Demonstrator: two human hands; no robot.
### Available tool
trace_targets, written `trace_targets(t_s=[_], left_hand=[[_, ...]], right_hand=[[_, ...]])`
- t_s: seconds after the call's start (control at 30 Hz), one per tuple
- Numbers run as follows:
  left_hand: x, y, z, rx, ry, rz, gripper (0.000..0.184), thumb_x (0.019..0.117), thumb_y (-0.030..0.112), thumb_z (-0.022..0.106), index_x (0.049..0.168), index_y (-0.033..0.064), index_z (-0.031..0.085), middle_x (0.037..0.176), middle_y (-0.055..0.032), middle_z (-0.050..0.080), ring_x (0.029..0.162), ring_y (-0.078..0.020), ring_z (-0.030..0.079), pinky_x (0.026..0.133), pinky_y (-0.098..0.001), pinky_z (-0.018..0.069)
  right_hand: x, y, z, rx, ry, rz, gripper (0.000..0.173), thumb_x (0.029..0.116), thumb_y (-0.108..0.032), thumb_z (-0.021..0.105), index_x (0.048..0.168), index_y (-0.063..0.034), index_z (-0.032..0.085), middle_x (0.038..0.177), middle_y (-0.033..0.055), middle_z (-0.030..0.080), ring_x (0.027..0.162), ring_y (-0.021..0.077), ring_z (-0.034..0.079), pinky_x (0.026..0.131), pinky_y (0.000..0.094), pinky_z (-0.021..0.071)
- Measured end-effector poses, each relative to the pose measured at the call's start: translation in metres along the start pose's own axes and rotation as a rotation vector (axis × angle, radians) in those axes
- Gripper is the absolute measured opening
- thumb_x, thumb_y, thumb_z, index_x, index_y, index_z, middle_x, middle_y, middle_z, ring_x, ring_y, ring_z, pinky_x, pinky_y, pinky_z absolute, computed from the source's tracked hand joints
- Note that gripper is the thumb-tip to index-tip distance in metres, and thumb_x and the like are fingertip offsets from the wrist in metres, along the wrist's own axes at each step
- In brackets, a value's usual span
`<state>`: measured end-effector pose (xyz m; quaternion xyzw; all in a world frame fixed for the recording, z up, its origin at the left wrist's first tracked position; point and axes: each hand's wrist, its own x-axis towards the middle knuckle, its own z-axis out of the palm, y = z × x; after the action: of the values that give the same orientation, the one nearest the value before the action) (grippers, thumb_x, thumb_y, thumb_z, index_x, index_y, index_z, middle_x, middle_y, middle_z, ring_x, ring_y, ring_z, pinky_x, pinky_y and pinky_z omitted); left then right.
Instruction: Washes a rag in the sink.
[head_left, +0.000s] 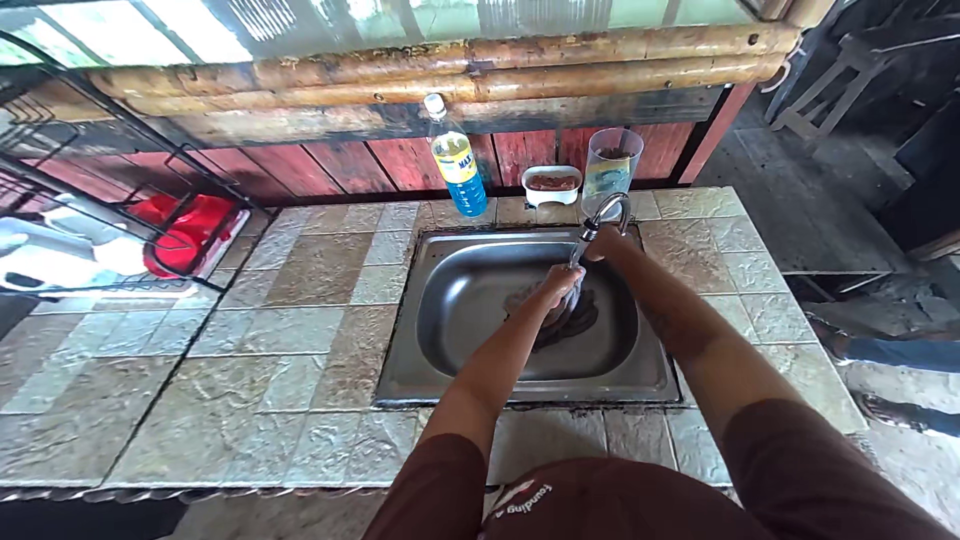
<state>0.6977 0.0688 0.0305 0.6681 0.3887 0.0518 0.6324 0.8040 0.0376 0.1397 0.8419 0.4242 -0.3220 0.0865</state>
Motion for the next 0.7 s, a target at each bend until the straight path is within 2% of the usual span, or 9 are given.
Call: trace_targets(t_s=[0.07,0.13,0.2,0.27,0.33,0.4,0.5,0.6,0.7], left_hand=[[0.009,-0.002,0.002,0.059,0.054,0.044,0.033,0.1001,0.016,0.065,0.125,-0.0057,0.061,0.117,-0.0235,0.065,0.108,-0.0297,0.062,0.096,-0.0467,0.0495],[0.008,0.004,-0.004,0.135,0.044,0.154,0.045,0.0953,0.007,0.069,0.135,-0.0075,0.053,0.126,-0.0261,0.062,0.116,-0.0312,0.061,0.101,-0.0459,0.0490],[0.000,0.024,-0.013,0.277,0.029,0.217,0.038,0.0993,0.008,0.061,0.133,-0.0091,0.055,0.126,-0.0289,0.062,0.119,-0.0367,0.060,0.103,-0.0517,0.0468],[-0.012,0.048,-0.025,0.283,0.049,0.246,0.029,0.1032,0.013,0.057,0.124,-0.0070,0.063,0.116,-0.0271,0.065,0.109,-0.0361,0.063,0.097,-0.0531,0.0481],[-0.026,0.061,-0.043,0.077,0.071,0.270,0.029,0.1058,0.017,0.054,0.124,-0.0035,0.064,0.116,-0.0220,0.067,0.104,-0.0293,0.063,0.094,-0.0483,0.0507],[-0.032,0.060,-0.065,-0.251,0.113,0.317,0.029,0.1071,0.023,0.051,0.122,0.0013,0.064,0.105,-0.0124,0.067,0.092,-0.0188,0.063,0.084,-0.0402,0.0541],[-0.027,0.039,-0.085,-0.806,0.213,0.280,0.029,0.1070,0.035,0.048,0.115,0.0127,0.063,0.093,-0.0024,0.068,0.083,-0.0136,0.067,0.076,-0.0354,0.0576],[0.001,-0.008,-0.076,-0.716,0.289,-0.010,0.046,0.1064,0.050,0.045,0.117,0.0070,0.060,0.087,-0.0083,0.063,0.075,-0.0192,0.062,0.070,-0.0389,0.0548],[-0.005,-0.048,-0.047,-0.470,0.139,0.025,0.039,0.1114,0.030,0.041,0.127,-0.0013,0.057,0.106,-0.0151,0.066,0.091,-0.0201,0.064,0.078,-0.0365,0.0546]], right_hand=[[0.030,0.008,0.044,0.181,0.247,-0.228,0.045,0.0968,-0.013,0.064,0.136,0.0090,0.057,0.145,0.0314,0.051,0.140,0.0455,0.044,0.116,0.0624,0.0320],[0.057,0.012,0.080,0.570,0.409,-0.498,0.034,0.1020,-0.004,0.053,0.134,0.0008,0.063,0.135,0.0244,0.063,0.129,0.0376,0.058,0.111,0.0553,0.0423],[0.058,0.014,0.093,0.980,0.413,-0.494,0.033,0.1072,-0.005,0.042,0.133,0.0029,0.062,0.129,0.0247,0.065,0.122,0.0323,0.061,0.108,0.0488,0.0454],[0.053,0.018,0.101,1.300,0.394,-0.404,0.039,0.1118,-0.016,0.034,0.130,0.0085,0.057,0.121,0.0223,0.064,0.110,0.0211,0.061,0.099,0.0368,0.0480],[0.056,0.029,0.112,1.327,0.296,-0.402,0.044,0.1122,-0.022,0.036,0.132,0.0113,0.056,0.124,0.0226,0.064,0.110,0.0177,0.062,0.100,0.0331,0.0499],[0.063,0.035,0.125,1.146,0.174,-0.377,0.034,0.1092,-0.017,0.046,0.123,0.0109,0.061,0.110,0.0188,0.067,0.095,0.0154,0.064,0.090,0.0332,0.0532],[0.064,0.033,0.134,1.285,0.040,-0.332,0.037,0.1108,-0.018,0.040,0.138,0.0020,0.054,0.124,0.0163,0.064,0.108,0.0187,0.062,0.096,0.0373,0.0515],[0.055,-0.003,0.127,1.616,0.222,-0.345,0.034,0.1109,-0.019,0.035,0.130,-0.0005,0.057,0.107,0.0102,0.066,0.092,0.0150,0.063,0.082,0.0350,0.0544],[0.024,-0.042,0.114,1.153,0.512,-0.458,0.027,0.1010,-0.011,0.057,0.120,0.0062,0.065,0.106,0.0180,0.071,0.096,0.0223,0.067,0.089,0.0412,0.0533]])
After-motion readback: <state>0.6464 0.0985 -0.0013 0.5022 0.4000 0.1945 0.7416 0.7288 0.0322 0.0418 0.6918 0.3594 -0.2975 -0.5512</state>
